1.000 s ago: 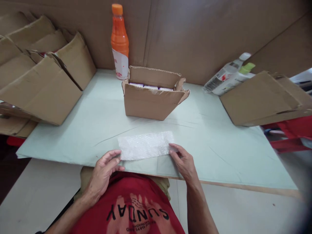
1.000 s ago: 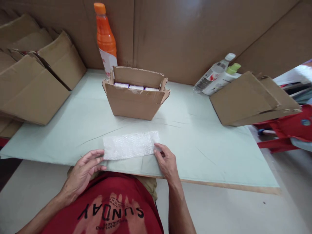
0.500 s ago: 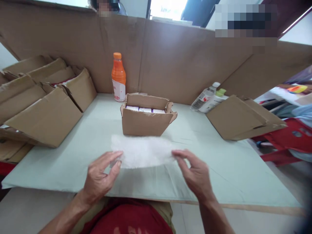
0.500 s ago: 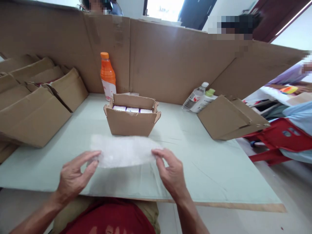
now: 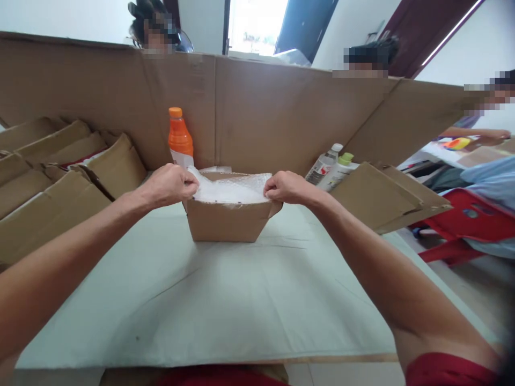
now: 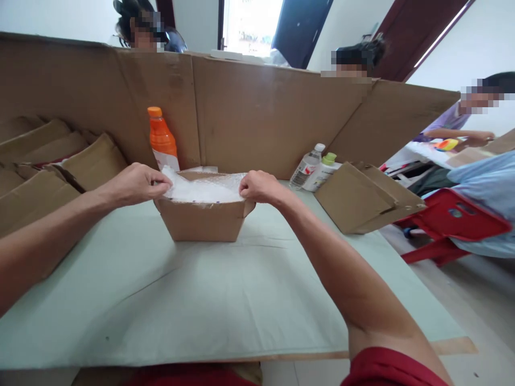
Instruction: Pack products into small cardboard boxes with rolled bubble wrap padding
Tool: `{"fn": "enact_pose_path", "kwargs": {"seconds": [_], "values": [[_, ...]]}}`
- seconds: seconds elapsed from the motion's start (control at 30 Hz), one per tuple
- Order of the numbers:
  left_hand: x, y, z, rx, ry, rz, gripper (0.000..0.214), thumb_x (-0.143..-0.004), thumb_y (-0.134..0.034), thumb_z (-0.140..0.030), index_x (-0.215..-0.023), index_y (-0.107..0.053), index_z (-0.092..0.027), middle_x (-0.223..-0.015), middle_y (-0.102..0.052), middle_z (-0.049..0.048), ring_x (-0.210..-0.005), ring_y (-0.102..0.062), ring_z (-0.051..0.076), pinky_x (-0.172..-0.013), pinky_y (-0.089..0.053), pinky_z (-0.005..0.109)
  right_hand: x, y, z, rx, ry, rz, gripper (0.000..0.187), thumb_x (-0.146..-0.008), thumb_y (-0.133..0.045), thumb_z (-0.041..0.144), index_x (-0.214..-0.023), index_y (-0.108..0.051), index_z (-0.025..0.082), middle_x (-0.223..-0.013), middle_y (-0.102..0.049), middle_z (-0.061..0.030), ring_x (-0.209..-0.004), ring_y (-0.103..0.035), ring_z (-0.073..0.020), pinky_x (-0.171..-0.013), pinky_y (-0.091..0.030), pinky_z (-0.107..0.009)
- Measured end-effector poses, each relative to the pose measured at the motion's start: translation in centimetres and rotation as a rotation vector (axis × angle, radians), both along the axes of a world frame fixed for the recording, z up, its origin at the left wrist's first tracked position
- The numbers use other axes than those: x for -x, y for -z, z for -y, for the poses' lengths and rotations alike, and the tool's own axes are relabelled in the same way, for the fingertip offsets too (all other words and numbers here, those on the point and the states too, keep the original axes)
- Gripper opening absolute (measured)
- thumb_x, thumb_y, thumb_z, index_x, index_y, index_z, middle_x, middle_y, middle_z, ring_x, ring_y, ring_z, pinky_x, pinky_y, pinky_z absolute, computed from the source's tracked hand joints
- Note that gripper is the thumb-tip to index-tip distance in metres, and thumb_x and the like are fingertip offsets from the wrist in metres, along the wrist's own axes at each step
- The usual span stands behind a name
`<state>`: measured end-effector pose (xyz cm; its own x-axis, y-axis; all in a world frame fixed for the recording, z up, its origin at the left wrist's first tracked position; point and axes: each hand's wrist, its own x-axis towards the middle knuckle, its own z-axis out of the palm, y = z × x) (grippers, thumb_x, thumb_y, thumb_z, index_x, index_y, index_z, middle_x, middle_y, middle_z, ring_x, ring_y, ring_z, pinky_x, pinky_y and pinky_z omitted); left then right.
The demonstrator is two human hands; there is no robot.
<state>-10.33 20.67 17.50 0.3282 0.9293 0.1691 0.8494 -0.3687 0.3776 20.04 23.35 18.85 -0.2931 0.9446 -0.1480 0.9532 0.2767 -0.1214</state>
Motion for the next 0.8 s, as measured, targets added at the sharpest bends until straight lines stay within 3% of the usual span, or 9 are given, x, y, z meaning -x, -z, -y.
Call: {"fn": "enact_pose_path", "kwargs": {"seconds": [0.2,0.3,0.37,0.43,0.57,0.63,0.7,0.73,0.8], "values": [[-1.5,-0.2,-1.9,0.162,0.075,-0.374,0.02,-0.071,-0.051,-0.023,-0.057,-0.066,-0.023,-0.052,-0.049,-0.0021,-0.051,-0.04,0.013,-0.054,-0.028,0.028,2.1,-1.0,-0.6,0.159,-0.178,0.284,0.015,-0.071,-0.061,0.009,-0.07,-0.072,0.018,-0.065,-0.067,-0.0027,-0.063,-0.057,-0.0154,-0.059,-0.033,-0.028],[-1.0,0.8,-3.1,0.223,0.13,-0.313,0.023,-0.074,-0.056,-0.034,-0.08,-0.076,-0.024,-0.07,-0.067,0.0015,-0.063,-0.056,0.017,-0.06,-0.037,0.027,2.1,-0.8,-1.3,0.176,-0.19,0.231,0.012,-0.075,-0.066,0.014,-0.066,-0.072,0.019,-0.058,-0.062,-0.0008,-0.057,-0.054,-0.0143,-0.06,-0.033,-0.029],[-0.2,1.3,-3.1,0.221,0.164,-0.215,0.039,-0.074,-0.061,-0.045,-0.103,-0.077,-0.025,-0.09,-0.073,0.005,-0.077,-0.064,0.022,-0.07,-0.044,0.028,1.3,-0.7,-1.6,0.152,-0.19,0.134,0.01,-0.074,-0.071,0.02,-0.064,-0.072,0.021,-0.054,-0.06,0.0011,-0.055,-0.052,-0.0137,-0.062,-0.034,-0.029],[0.5,1.3,-2.3,0.111,0.125,-0.153,0.049,-0.074,-0.063,-0.051,-0.115,-0.074,-0.027,-0.1,-0.072,0.0078,-0.085,-0.067,0.026,-0.079,-0.047,0.033,0.5,-0.9,-1.5,0.042,-0.189,0.041,0.009,-0.072,-0.074,0.023,-0.063,-0.073,0.023,-0.05,-0.057,0.0023,-0.056,-0.053,-0.0142,-0.064,-0.036,-0.03],[0.4,0.3,-0.2,-0.195,0.053,-0.113,0.041,-0.083,-0.053,-0.047,-0.109,-0.076,-0.026,-0.106,-0.068,0.0092,-0.092,-0.067,0.029,-0.084,-0.049,0.039,0.5,-2.2,-0.2,-0.232,-0.205,-0.051,0.013,-0.079,-0.066,0.023,-0.069,-0.075,0.023,-0.052,-0.056,0.0015,-0.061,-0.054,-0.0151,-0.065,-0.037,-0.029],[-0.4,-0.1,-0.1,-0.097,0.169,-0.1,0.037,-0.085,-0.049,-0.043,-0.105,-0.076,-0.027,-0.104,-0.07,0.0072,-0.091,-0.067,0.027,-0.08,-0.049,0.037,1.6,-2.5,0.2,-0.165,-0.282,-0.089,0.017,-0.084,-0.061,0.023,-0.076,-0.076,0.023,-0.062,-0.064,0.0011,-0.062,-0.055,-0.0137,-0.064,-0.036,-0.028],[-1.3,0.1,-1.1,0.156,0.286,-0.09,0.034,-0.083,-0.05,-0.038,-0.101,-0.077,-0.029,-0.095,-0.073,0.0051,-0.081,-0.067,0.024,-0.072,-0.05,0.033,2.8,-1.9,-0.2,0.01,-0.371,-0.11,0.02,-0.087,-0.058,0.025,-0.08,-0.076,0.022,-0.072,-0.069,0.0011,-0.063,-0.056,-0.0123,-0.062,-0.036,-0.026],[-1.7,0.5,-1.8,0.272,0.303,-0.075,0.031,-0.08,-0.053,-0.036,-0.098,-0.078,-0.029,-0.09,-0.074,0.0046,-0.075,-0.067,0.023,-0.067,-0.05,0.032,3.4,-1.4,-0.6,0.095,-0.392,-0.096,0.02,-0.087,-0.057,0.025,-0.08,-0.076,0.022,-0.074,-0.07,0.001,-0.063,-0.057,-0.0121,-0.061,-0.035,-0.026],[-2.4,1.5,-3.5,0.28,0.212,0.059,0.022,-0.07,-0.063,-0.032,-0.085,-0.079,-0.027,-0.077,-0.073,0.0047,-0.066,-0.066,0.023,-0.062,-0.05,0.031,4.1,0.0,-1.7,0.203,-0.372,-0.032,0.017,-0.084,-0.059,0.021,-0.078,-0.075,0.02,-0.075,-0.071,0.0002,-0.065,-0.059,-0.0128,-0.059,-0.036,-0.025]]}}
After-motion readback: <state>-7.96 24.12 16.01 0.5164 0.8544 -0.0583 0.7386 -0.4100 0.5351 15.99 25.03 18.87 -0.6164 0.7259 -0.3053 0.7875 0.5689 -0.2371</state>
